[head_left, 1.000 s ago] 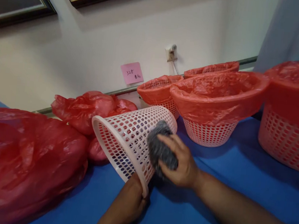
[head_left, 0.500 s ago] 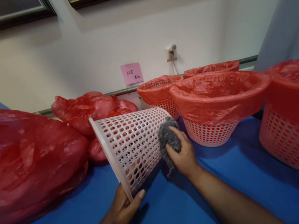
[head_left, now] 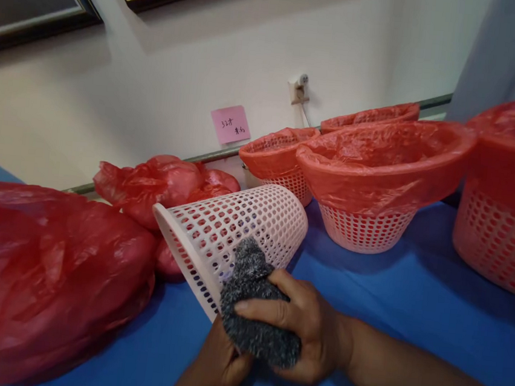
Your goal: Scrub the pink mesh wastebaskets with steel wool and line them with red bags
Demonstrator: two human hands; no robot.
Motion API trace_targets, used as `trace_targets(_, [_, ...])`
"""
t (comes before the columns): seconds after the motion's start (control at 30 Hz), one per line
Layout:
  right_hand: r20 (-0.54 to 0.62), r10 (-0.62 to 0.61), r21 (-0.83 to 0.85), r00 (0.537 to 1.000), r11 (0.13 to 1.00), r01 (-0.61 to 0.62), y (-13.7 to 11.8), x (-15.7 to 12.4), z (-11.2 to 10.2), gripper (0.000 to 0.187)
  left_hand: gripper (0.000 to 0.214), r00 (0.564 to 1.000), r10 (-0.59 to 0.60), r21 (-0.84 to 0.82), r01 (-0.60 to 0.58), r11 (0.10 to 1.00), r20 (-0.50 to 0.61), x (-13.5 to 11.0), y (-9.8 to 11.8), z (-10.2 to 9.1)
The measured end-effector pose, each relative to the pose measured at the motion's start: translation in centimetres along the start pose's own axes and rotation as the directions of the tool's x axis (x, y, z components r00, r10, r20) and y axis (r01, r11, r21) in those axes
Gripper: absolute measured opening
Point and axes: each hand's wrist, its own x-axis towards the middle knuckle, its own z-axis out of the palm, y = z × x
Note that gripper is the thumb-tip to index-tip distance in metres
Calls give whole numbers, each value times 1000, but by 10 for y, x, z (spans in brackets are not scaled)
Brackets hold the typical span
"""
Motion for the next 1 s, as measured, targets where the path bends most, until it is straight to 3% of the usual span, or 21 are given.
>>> trace_targets(0.07, [-132,173,-55,976,982,-181,15,1,-5,63,55,998,-46,35,48,998,-35,0,3,-3])
trace_targets(0.1, [-244,284,-81,927,947,-311,27,1,-10,62,59,996,-83,55,85,995,-46,0,6,-5])
trace_targets(0.13, [-368,396,-77,841,889,-452,41,1,-16,60,63,993,-116,73,118,990,-38,1,9,-7])
trace_targets(0.2, [-543,571,32,616,747,-663,68,1,-27,55,70,991,-134,104,132,986,12,2,15,-10])
trace_targets(0.23, [-574,625,98,530,695,-713,77,2,-32,54,72,991,-131,119,126,985,34,3,17,-12])
trace_targets(0.27, [-582,654,141,484,667,-732,82,2,-35,55,74,992,-121,130,115,985,44,4,19,-12])
trace_targets(0.3, [-581,652,146,487,672,-726,82,2,-36,55,75,993,-110,135,103,986,50,7,21,-13])
trace_targets(0.33, [-570,620,110,539,707,-698,77,2,-35,55,76,993,-102,135,94,986,52,9,22,-13])
trace_targets(0.4, [-473,465,-41,748,837,-546,55,3,-29,59,76,994,-98,125,91,988,50,17,25,-12])
trace_targets(0.43, [-372,352,-102,859,904,-415,40,3,-24,63,74,994,-94,118,88,989,54,21,28,-12])
trace_targets(0.47, [-252,240,-120,938,954,-276,26,3,-20,66,70,994,-86,111,78,991,68,25,30,-12])
trace_targets(0.53, [-76,58,-68,995,996,-64,4,3,-13,72,62,991,-58,108,45,993,119,31,35,-12])
trace_targets(0.6, [-53,32,-40,998,999,-35,0,4,-12,73,62,990,-42,129,24,991,134,34,37,-14])
trace_targets(0.67, [-184,178,-84,967,977,-195,16,5,-19,67,69,994,-46,146,31,989,101,34,37,-14])
trace_targets(0.7, [-294,284,-99,913,941,-324,29,5,-24,63,74,995,-49,144,37,989,82,34,36,-15])
trace_targets(0.8, [-579,566,25,587,731,-682,71,5,-42,53,84,996,-47,112,38,993,79,32,32,-14])
trace_targets(0.83, [-606,617,79,502,674,-734,81,5,-47,52,86,995,-49,108,40,993,82,31,30,-13])
trace_targets(0.87, [-616,643,111,455,642,-758,86,4,-50,53,86,995,-54,106,44,993,86,31,30,-13])
trace_targets(0.9, [-619,640,110,455,645,-756,86,5,-51,53,86,994,-59,105,49,993,93,32,29,-13])
trace_targets(0.93, [-615,607,74,503,679,-730,81,5,-49,53,85,993,-64,101,53,993,103,33,30,-13])
trace_targets(1.0, [-537,473,-69,698,801,-595,62,6,-42,56,80,988,-80,86,70,994,130,35,31,-14])
